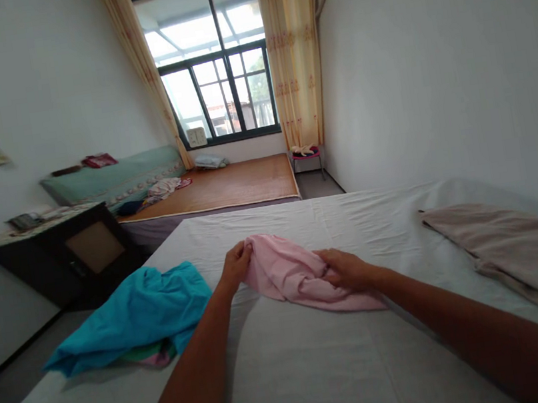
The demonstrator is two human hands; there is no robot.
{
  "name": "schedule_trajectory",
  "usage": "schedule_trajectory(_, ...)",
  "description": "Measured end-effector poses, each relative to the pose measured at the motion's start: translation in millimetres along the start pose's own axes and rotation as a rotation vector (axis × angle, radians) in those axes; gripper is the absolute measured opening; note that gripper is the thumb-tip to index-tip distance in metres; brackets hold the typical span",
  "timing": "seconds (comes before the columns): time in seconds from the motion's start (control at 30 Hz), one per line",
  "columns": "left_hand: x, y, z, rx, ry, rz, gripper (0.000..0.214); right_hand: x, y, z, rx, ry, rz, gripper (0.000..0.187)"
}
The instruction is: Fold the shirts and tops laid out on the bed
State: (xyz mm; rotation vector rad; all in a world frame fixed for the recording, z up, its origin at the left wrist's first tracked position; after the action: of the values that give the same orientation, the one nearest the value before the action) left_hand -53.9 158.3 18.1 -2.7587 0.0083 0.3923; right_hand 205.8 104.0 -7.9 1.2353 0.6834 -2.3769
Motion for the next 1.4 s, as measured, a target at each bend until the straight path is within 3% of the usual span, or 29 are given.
schedule_trajectory(0.07,-3.9,4,-2,-0.001,0.046,-0.013,0.037,7,0,8,-0.046,0.029,0.075,0.037)
schedule_trajectory(0.13,-1.1,5,-4,-0.006,0.084,-0.013,0.039,-5,-5,1,-0.022,0.108,0.109,0.024)
schedule_trajectory(0.2,3.0,0,-12,0.004,0.111,-0.046,0.04,-45,-13,-15,0.046,0.252,0.028,0.018)
schedule_trajectory(0.3,11.0,-17,-42,0.108,0.149,-0.097,0.04,-146,-13,-32,0.176,0.428,-0.366,0.02)
schedule_trajectory(0.37,13.7,-29,-71,0.221,0.159,-0.111,0.04,-199,2,-26,0.18,0.505,-0.598,0.02)
schedule_trajectory(0.4,13.7,-33,-84,0.269,0.15,-0.108,0.04,-215,11,-20,0.15,0.532,-0.671,0.017)
schedule_trajectory(0.47,13.1,-35,-102,0.324,0.073,-0.071,0.04,-227,32,-6,0.056,0.559,-0.721,0.012)
schedule_trajectory(0.53,15.8,-27,-107,0.328,-0.087,0.031,0.039,-218,55,3,-0.025,0.524,-0.66,0.008)
schedule_trajectory(0.57,20.6,-18,-104,0.313,-0.181,0.123,0.037,-205,65,5,-0.056,0.475,-0.57,0.007)
schedule_trajectory(0.63,35.9,8,-88,0.258,-0.345,0.39,0.032,-165,83,2,-0.081,0.302,-0.263,0.007)
schedule_trajectory(0.73,59.2,60,-58,0.172,-0.474,0.852,0.024,-92,118,0,-0.025,-0.07,0.335,0.013)
schedule_trajectory(0.77,62.0,71,-54,0.161,-0.511,0.923,0.024,-75,130,0,0.007,-0.183,0.489,0.018)
schedule_trajectory(0.83,63.9,74,-55,0.16,-0.602,0.897,0.029,-61,137,-3,0.063,-0.345,0.632,0.027)
schedule_trajectory(0.87,65.3,69,-60,0.164,-0.64,0.832,0.03,-63,130,-11,0.091,-0.379,0.607,0.031)
schedule_trajectory(0.93,78.1,66,-76,0.187,-0.649,0.739,0.03,-78,100,-38,0.14,-0.323,0.402,0.034)
schedule_trajectory(1.0,108.9,80,-94,0.244,-0.575,0.791,0.03,-98,67,-69,0.166,-0.109,0.136,0.027)
schedule_trajectory(1.07,145.8,106,-106,0.327,-0.56,0.914,0.038,-101,42,-92,0.182,0.146,-0.007,0.031)
schedule_trajectory(1.13,172.5,126,-107,0.365,-0.632,0.947,0.055,-88,22,-108,0.189,0.335,-0.029,0.046)
schedule_trajectory(1.23,191.3,139,-101,0.367,-0.727,0.898,0.067,-72,5,-129,0.286,0.464,-0.039,0.058)
schedule_trajectory(1.33,190.6,137,-98,0.35,-0.749,0.867,0.046,-73,-1,-148,0.417,0.434,-0.043,0.061)
schedule_trajectory(1.4,183.9,137,-101,0.37,-0.726,0.925,0.033,-77,-2,-153,0.419,0.401,0.001,0.053)
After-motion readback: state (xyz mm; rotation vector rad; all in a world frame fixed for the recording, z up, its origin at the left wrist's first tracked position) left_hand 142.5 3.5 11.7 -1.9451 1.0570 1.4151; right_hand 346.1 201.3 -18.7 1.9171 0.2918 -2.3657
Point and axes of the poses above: each hand's wrist, its own y-axis away from the middle knuckle, its own x-axis out of the palm, z = x × y, the point moved 10 cm from there along -y, towards the middle knuckle, and after that the axes turned 2 degrees about y, right-handed, at the moved point
